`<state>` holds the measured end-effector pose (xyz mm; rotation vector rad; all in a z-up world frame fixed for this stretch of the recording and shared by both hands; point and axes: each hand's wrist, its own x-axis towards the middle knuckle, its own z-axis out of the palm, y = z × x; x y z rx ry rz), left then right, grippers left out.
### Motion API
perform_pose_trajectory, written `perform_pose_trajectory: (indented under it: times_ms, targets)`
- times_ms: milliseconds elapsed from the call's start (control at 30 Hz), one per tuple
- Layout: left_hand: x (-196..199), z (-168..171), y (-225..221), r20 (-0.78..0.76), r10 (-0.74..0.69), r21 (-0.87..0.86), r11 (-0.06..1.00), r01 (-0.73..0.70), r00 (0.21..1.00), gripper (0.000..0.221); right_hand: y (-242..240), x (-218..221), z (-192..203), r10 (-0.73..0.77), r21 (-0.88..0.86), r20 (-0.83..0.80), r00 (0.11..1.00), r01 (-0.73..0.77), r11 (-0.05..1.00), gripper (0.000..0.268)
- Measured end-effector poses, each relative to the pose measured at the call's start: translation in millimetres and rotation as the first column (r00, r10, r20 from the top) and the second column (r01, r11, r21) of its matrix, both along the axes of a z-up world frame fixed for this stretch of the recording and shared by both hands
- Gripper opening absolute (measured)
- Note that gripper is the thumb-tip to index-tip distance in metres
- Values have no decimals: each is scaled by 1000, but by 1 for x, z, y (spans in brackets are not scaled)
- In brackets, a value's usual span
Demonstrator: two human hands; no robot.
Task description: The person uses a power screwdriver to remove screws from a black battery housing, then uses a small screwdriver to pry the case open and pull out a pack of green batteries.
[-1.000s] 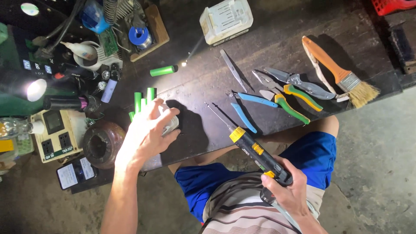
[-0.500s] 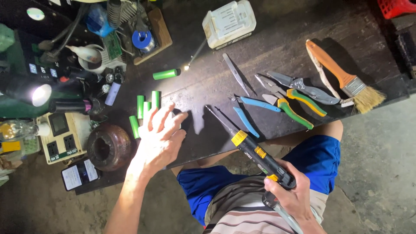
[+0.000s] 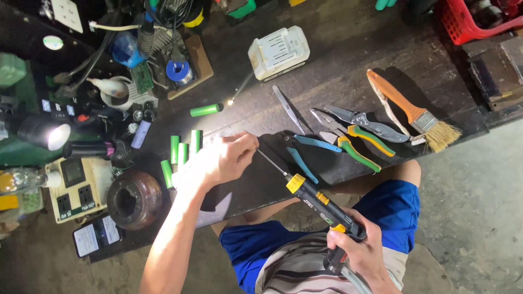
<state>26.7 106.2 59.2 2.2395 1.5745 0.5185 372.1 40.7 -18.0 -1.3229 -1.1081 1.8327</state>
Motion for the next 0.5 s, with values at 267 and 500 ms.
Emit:
perform_pose_trajectory:
  times_ms: [267,500]
  targets:
    - [-37,-10,21,95,5,-68,998,1,995,14,9,6,-4,-55,-165,-270,961,11,986,30]
    - [-17,-34,31,-135,170,197,970,-142,976,25,3,7,-6,-14,-79,-88,996,7,997,38]
